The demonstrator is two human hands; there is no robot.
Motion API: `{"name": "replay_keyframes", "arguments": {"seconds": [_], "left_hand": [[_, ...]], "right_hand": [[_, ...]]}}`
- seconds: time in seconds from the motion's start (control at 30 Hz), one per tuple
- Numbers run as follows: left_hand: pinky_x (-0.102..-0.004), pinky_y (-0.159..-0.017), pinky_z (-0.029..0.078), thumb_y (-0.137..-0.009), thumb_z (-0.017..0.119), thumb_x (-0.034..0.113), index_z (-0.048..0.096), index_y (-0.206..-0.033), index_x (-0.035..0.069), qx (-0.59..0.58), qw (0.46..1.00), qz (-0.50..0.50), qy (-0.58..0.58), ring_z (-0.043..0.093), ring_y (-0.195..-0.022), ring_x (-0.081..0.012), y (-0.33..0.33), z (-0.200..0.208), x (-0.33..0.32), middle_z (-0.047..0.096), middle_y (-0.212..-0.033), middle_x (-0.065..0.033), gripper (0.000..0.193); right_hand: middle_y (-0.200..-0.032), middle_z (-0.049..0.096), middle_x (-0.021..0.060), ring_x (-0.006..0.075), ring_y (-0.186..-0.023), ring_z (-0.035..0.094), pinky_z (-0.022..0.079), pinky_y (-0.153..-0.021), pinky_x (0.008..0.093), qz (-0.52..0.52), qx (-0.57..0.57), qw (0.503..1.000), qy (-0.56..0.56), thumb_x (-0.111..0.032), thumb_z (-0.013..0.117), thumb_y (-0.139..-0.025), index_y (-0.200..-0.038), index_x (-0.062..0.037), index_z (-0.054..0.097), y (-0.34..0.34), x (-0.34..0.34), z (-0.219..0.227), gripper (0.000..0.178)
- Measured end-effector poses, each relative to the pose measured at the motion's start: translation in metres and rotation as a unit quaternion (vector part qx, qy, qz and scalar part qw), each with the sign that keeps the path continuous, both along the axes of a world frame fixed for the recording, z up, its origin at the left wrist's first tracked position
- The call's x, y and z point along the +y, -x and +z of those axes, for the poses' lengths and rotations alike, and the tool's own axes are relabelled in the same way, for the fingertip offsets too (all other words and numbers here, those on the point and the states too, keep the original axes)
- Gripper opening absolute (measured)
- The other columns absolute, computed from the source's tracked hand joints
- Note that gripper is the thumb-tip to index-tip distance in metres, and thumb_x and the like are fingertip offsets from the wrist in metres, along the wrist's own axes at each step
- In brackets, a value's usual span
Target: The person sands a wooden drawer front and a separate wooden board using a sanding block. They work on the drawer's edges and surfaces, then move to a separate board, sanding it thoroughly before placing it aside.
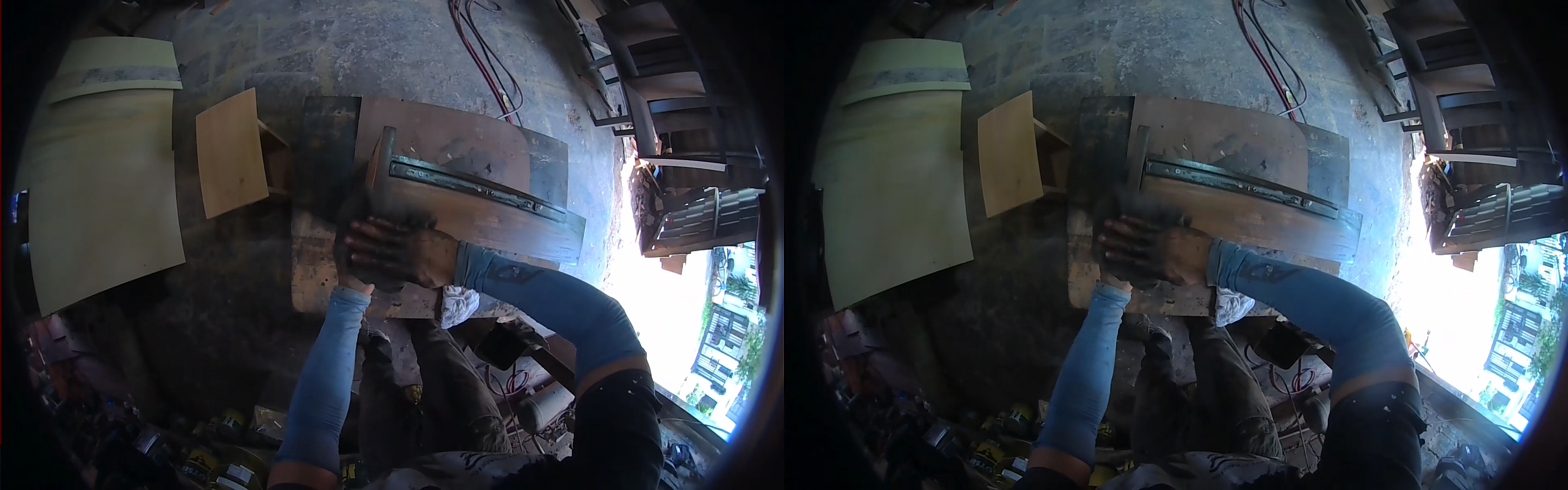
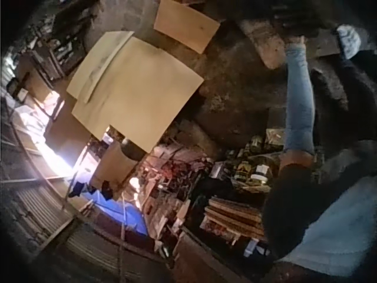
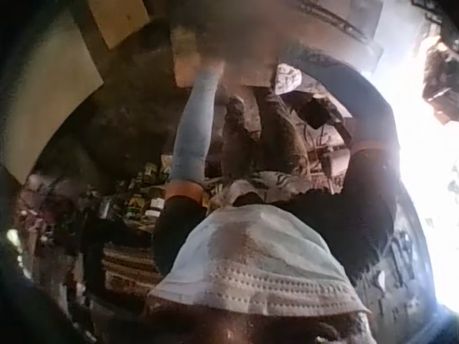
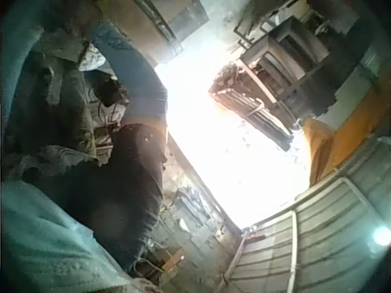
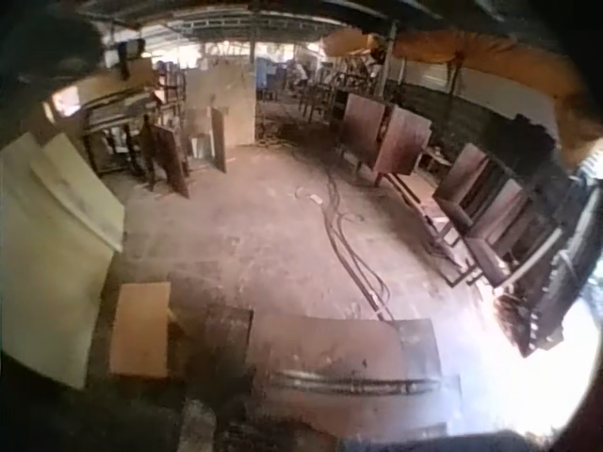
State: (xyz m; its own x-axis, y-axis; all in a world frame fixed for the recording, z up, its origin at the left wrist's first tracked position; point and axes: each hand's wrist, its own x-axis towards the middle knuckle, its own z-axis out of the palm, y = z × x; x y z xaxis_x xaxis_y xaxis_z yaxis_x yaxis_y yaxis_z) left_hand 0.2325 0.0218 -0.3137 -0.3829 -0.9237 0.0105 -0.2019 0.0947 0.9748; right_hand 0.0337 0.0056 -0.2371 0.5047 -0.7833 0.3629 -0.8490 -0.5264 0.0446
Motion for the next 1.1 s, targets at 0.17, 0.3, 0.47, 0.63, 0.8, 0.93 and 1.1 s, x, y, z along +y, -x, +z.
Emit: {"name": "replay_keyframes", "arguments": {"seconds": [0.17, 0.3, 0.47, 0.63, 0.8, 0.93, 1.1], "left_hand": [[-0.0386, -0.108, 0.043, -0.097, 0.056, 0.023, 0.042, -0.142, 0.003, 0.108, 0.972, -0.053, -0.201, 0.054, -0.12, -0.0278, -0.002, -0.017, -0.002, 0.054, -0.132, -0.0139, 0.051], [-0.0377, -0.102, 0.048, -0.096, 0.057, 0.021, 0.044, -0.141, 0.002, -0.232, 0.891, -0.032, 0.388, 0.058, -0.114, -0.0267, -0.005, -0.017, 0.001, 0.056, -0.129, -0.0134, 0.05], [-0.0375, -0.099, 0.049, -0.09, 0.066, 0.021, 0.039, -0.145, 0.005, -0.05, 0.996, -0.049, 0.053, 0.06, -0.114, -0.0304, -0.005, -0.011, -0.006, 0.057, -0.131, -0.0142, 0.063], [-0.0379, -0.108, 0.04, -0.088, 0.069, 0.017, 0.039, -0.147, 0.009, -0.082, 0.98, -0.152, -0.097, 0.049, -0.129, -0.0297, -0.024, 0.035, -0.008, 0.046, -0.145, -0.0161, 0.067], [-0.0335, -0.108, 0.039, -0.088, 0.068, 0.016, 0.039, -0.145, 0.003, -0.156, 0.945, -0.283, -0.052, 0.044, -0.134, -0.0263, -0.046, 0.036, -0.075, 0.045, -0.147, -0.0166, 0.065], [-0.0334, -0.113, 0.031, -0.095, 0.061, 0.034, 0.037, -0.144, -0.005, 0.077, 0.976, -0.079, -0.187, 0.039, -0.137, -0.0299, 0.021, 0.069, -0.114, 0.043, -0.147, -0.0197, 0.068], [-0.0369, -0.113, 0.029, -0.092, 0.043, 0.063, 0.041, -0.141, -0.007, -0.124, 0.984, -0.101, -0.072, 0.04, -0.136, -0.0339, 0.087, 0.087, -0.109, 0.042, -0.146, -0.0242, 0.085]], "right_hand": [[-0.138, 0.05, 0.0178, 0.0338, -0.129, 0.048, 0.045, -0.104, 0.0439, 0.007, -0.068, 0.995, -0.072, -0.027, 0.068, -0.081, -0.136, -0.0093, 0.052, 0.026, -0.017, 0.028, 0.06], [-0.147, 0.04, 0.017, 0.0321, -0.136, 0.039, 0.037, -0.111, 0.0411, -0.045, -0.086, 0.984, -0.146, -0.03, 0.06, -0.087, -0.142, -0.0125, 0.044, -0.043, 0.036, -0.023, 0.06], [-0.145, 0.043, 0.0182, 0.032, -0.138, 0.037, 0.036, -0.108, 0.0487, -0.171, 0.06, 0.947, -0.265, -0.027, 0.058, -0.086, -0.138, -0.0077, 0.048, 0.023, -0.031, 0.006, 0.057], [-0.145, 0.042, 0.0217, 0.0361, -0.14, 0.033, 0.033, -0.107, 0.0573, -0.303, -0.118, 0.946, 0.013, -0.024, 0.057, -0.084, -0.133, -0.004, 0.051, -0.002, 0.015, 0.04, 0.054], [-0.161, 0.012, 0.0159, 0.0323, -0.149, 0.008, 0.006, -0.119, 0.0557, -0.318, -0.041, 0.916, -0.239, -0.031, 0.051, -0.09, -0.154, -0.0128, 0.022, -0.043, 0.111, 0.003, 0.072], [-0.162, 0.006, 0.013, 0.0291, -0.15, 0.003, 0.0, -0.121, 0.0437, -0.506, -0.022, 0.812, -0.292, -0.046, 0.044, -0.097, -0.155, -0.0135, 0.015, 0.044, 0.228, -0.015, 0.073], [-0.161, 0.011, 0.0161, 0.0343, -0.15, 0.002, -0.004, -0.12, 0.0496, -0.565, 0.021, 0.79, -0.237, -0.031, 0.058, -0.087, -0.155, -0.018, 0.021, 0.032, 0.235, -0.027, 0.078]]}}
